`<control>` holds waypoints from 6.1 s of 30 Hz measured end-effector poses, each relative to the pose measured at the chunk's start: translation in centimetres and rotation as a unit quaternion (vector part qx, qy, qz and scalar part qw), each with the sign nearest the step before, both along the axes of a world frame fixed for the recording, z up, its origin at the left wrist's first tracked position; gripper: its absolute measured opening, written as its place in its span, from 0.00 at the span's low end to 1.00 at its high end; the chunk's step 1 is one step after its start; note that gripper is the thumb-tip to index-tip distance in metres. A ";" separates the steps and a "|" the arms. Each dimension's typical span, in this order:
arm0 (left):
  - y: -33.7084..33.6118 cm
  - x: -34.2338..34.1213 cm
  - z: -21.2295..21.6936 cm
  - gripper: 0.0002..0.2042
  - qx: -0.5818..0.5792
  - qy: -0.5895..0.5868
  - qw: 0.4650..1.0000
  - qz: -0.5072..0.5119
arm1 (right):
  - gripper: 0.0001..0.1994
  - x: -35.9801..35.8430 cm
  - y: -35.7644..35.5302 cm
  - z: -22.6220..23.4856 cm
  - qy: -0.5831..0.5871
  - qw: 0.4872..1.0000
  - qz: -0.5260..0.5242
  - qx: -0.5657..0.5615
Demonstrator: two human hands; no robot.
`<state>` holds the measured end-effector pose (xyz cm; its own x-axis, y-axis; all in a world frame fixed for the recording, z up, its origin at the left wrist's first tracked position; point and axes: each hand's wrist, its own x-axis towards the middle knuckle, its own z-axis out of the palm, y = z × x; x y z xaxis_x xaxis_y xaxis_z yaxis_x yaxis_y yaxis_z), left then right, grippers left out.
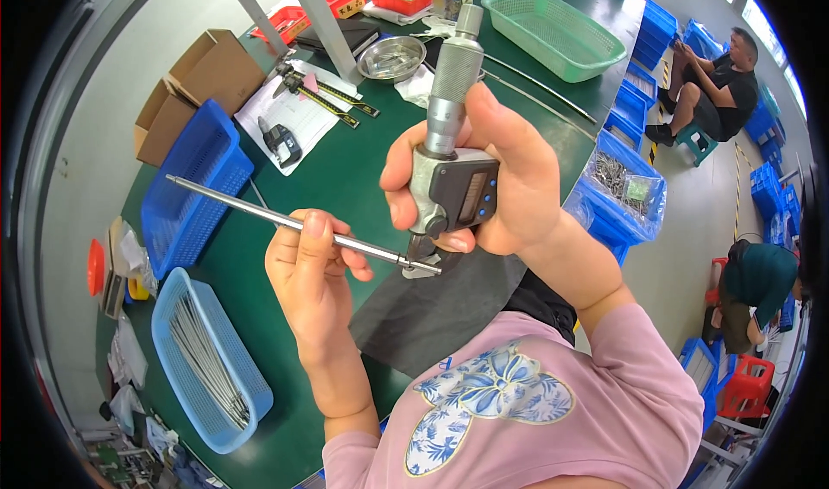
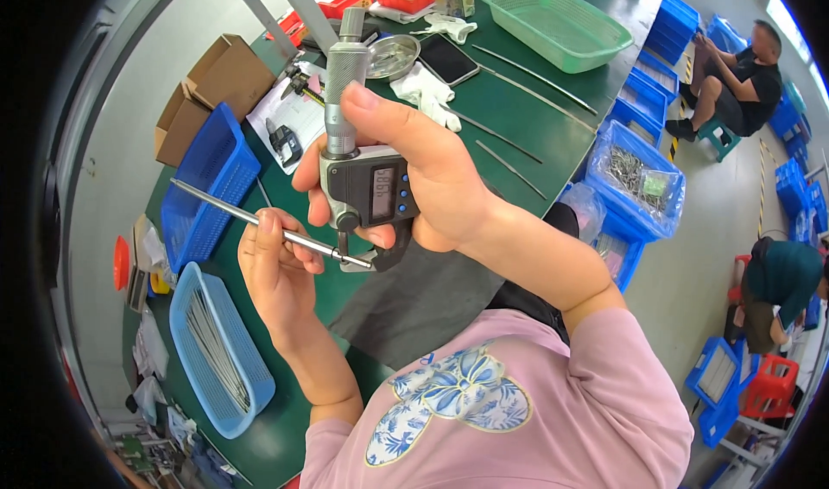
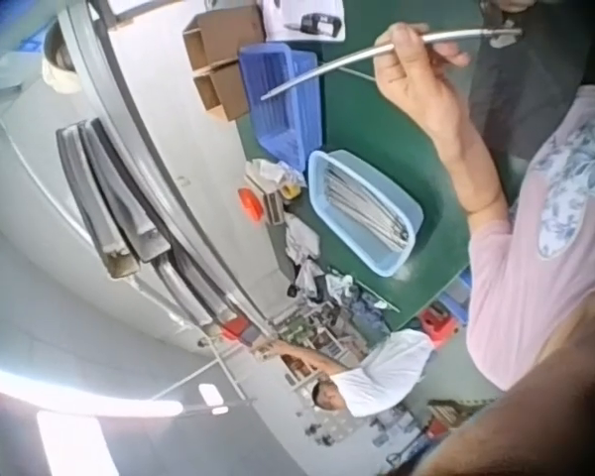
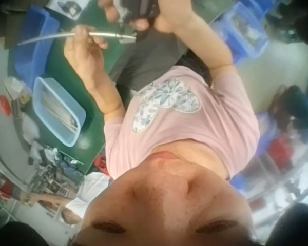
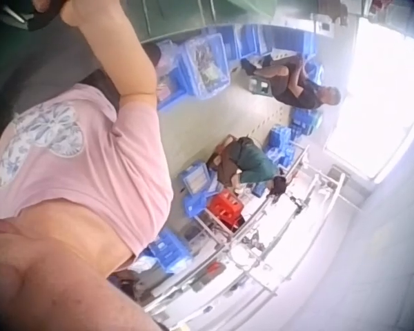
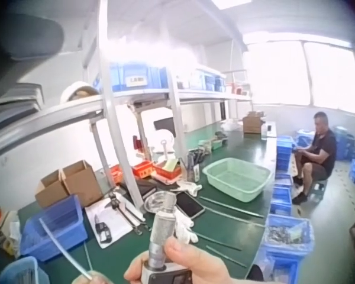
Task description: Measuring and inspecting long metal rods using a micrometer and checking documentation at a manufacturing workstation.
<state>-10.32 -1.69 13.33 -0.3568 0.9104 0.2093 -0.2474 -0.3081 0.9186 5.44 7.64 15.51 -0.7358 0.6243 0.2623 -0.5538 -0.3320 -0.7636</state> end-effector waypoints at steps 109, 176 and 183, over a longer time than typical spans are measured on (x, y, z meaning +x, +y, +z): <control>1.4 6.4 -2.1 0.11 0.150 0.049 0.964 -0.214 | 0.17 19.4 -0.7 -9.4 -0.116 0.909 -0.351 0.192; 5.0 0.9 -4.2 0.18 0.027 -0.123 0.987 -0.096 | 0.08 14.2 -4.4 -4.5 -0.172 0.826 -0.334 0.421; 5.0 0.9 -3.9 0.17 0.027 -0.139 0.985 -0.093 | 0.07 13.9 -4.4 -4.4 -0.191 0.797 -0.342 0.459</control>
<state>-9.42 3.29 9.41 -0.2352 0.9558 0.1767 -0.5448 -0.2802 0.7904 19.29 3.20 11.07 -0.4406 0.5890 0.6775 -0.0336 0.7433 -0.6681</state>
